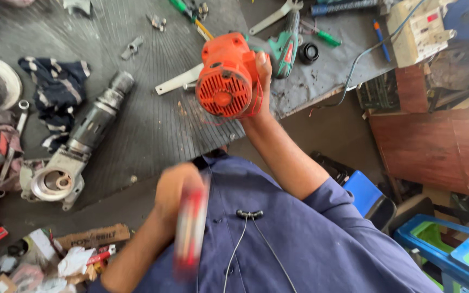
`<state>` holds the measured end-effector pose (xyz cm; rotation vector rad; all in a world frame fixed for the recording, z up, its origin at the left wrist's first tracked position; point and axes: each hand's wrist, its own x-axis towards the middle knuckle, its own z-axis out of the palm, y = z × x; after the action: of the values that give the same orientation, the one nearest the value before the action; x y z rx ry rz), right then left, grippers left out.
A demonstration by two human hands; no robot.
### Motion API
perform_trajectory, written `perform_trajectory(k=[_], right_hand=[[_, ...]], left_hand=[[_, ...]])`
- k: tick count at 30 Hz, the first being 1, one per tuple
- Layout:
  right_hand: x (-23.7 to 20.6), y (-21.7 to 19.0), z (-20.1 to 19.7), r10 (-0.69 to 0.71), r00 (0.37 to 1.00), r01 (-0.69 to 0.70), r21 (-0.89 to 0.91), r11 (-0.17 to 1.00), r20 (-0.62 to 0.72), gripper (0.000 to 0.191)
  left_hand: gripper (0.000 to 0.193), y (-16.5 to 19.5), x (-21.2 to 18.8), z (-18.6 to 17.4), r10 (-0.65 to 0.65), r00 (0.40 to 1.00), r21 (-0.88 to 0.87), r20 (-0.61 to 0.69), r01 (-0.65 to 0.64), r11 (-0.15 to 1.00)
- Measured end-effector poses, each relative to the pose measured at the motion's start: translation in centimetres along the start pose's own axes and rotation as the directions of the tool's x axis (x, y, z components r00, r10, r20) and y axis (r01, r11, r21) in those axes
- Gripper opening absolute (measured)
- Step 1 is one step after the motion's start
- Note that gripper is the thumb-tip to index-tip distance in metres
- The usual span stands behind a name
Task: The person reassembles a small red electric water pump on a cluttered workbench. They fit the motor armature into the red pump housing, press the housing halves together, tap components into place with a hammer, and handle small screws and wires while working the parts into position.
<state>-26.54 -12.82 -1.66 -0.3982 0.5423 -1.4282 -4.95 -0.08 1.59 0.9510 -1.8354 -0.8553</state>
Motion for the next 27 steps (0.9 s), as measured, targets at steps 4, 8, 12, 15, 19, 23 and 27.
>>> perform_trajectory(k=[4,8,12,15,19,23,27], right_hand=[[0.1,-0.1,-0.5,0.002,1.0,-0.002,0.01,1.0,0.008,0.075],[-0.2,-0.3,-0.3,-0.033,0.998,0.033,-0.003,0.999,-0.044,0.069],[-0.5,-0.7,0.1,-0.085,0.996,0.088,-0.117,0.989,0.034,0.07],[-0.6,-1.0,0.2,-0.012,0.999,0.012,0.015,1.0,0.041,0.074],[-1.0,-1.1,0.0,-0.01,0.998,0.01,-0.002,1.0,0.064,0.079],[-1.0,-1.6,-0.5,-0.013,0.998,0.013,-0.006,1.0,-0.055,0.081],[-0.8,-1.6,-1.1,-0.024,0.998,0.024,-0.003,1.0,0.064,0.08]], left_hand=[[0.007,-1.8,0.2,1.3,-0.192,0.981,0.016,0.039,0.192,0.981],[0.007,-2.0,0.1,1.1,0.188,0.981,0.099,0.043,-0.191,0.976],[0.008,0.3,-0.1,0.2,-0.227,0.973,-0.092,0.053,0.231,0.969],[0.009,1.3,0.2,-0.1,0.42,0.904,-0.151,-0.08,-0.427,0.892],[0.011,0.7,0.8,0.2,0.021,0.995,-0.055,0.093,-0.016,0.998],[0.008,0.7,0.3,0.5,0.3,0.954,-0.137,-0.032,-0.301,0.944],[0.018,0.8,0.7,0.8,-0.279,0.956,-0.035,0.093,0.284,0.958]])
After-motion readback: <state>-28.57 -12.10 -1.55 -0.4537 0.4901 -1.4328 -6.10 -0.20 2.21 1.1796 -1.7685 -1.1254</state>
